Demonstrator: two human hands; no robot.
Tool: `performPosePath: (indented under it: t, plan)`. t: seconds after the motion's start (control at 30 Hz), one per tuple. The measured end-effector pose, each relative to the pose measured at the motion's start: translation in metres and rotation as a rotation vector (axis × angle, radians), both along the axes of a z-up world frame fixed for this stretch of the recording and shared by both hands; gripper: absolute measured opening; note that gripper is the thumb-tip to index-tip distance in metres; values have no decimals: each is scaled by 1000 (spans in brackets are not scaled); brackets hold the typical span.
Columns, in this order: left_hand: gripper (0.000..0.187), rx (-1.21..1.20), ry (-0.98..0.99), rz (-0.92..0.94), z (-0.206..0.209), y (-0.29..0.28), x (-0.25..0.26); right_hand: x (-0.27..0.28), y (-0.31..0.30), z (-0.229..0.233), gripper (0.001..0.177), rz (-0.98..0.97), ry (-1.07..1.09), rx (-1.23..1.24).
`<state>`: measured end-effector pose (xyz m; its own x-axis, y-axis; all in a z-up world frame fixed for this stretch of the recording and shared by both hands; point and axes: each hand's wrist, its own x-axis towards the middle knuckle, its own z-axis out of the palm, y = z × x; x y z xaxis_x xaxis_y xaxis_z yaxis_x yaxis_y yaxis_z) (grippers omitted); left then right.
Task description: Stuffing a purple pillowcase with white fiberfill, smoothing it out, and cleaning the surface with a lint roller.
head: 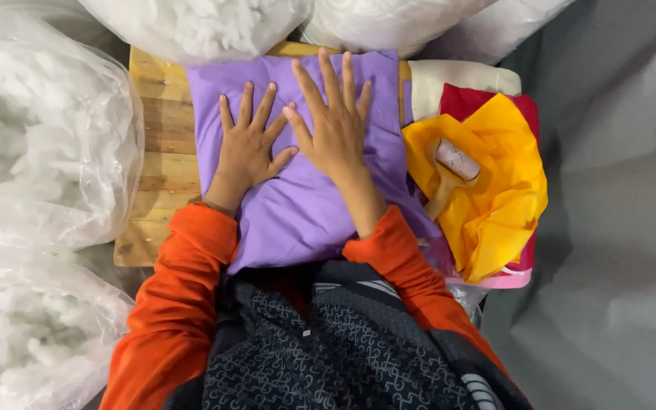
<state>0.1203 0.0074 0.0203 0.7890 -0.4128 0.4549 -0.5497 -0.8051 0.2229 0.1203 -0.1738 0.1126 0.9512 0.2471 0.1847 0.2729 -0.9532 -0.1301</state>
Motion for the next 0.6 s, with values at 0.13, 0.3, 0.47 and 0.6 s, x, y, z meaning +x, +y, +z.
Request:
performPosePath:
  t: [0.13,0.3,0.47,0.6]
  plan:
    - [84,-91,61,87,4,3,-7,33,-25,-76,70,-90,98,-10]
    - [94,-32,206,238,10,7,-15,26,-47,-32,75,-240,439,41]
    - [99,100,387,412,47,-35,-57,-16,-54,0,71,-285,356,153]
    - [87,34,303,265,31,-55,-97,-78,-32,-47,63,-20,12,33]
